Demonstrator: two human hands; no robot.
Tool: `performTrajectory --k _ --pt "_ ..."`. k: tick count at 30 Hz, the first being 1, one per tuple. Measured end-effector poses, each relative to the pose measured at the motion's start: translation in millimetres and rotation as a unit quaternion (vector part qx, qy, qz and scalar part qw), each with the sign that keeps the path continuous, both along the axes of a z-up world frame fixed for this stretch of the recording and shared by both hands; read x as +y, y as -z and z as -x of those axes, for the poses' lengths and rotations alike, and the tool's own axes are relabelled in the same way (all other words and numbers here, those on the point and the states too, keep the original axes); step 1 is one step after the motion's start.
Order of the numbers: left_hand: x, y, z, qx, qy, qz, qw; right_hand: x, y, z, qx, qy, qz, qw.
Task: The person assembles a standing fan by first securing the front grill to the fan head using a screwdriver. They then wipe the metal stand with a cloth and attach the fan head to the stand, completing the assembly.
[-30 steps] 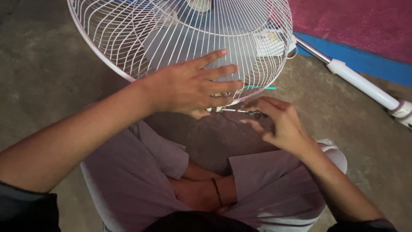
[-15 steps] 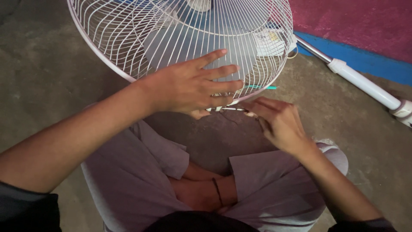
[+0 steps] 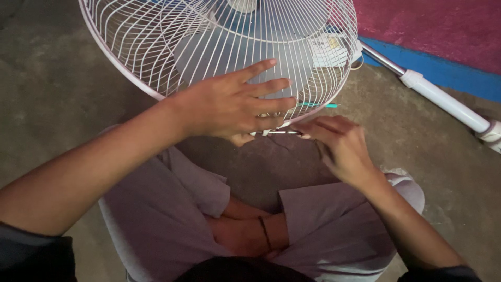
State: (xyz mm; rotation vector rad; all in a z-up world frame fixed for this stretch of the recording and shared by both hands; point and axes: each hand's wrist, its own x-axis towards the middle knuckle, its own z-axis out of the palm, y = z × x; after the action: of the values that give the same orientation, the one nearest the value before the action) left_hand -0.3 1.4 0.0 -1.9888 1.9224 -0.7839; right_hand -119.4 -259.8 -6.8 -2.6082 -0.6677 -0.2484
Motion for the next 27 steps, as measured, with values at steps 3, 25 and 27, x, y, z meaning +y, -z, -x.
performTrajectory --k 3,25,27 --pt "-1 1 1 0.008 0.004 0.015 1.0 5 -3 4 0.005 0.02 -0.009 1.0" --pt "-2 -1 1 0.03 0.003 0.012 0.999 2 -2 2 0.022 -0.028 -0.017 0.999" --pt "-2 -1 2 0.036 0.001 0.007 0.999 5 -5 2 0.017 -0.039 -0.042 0.998"
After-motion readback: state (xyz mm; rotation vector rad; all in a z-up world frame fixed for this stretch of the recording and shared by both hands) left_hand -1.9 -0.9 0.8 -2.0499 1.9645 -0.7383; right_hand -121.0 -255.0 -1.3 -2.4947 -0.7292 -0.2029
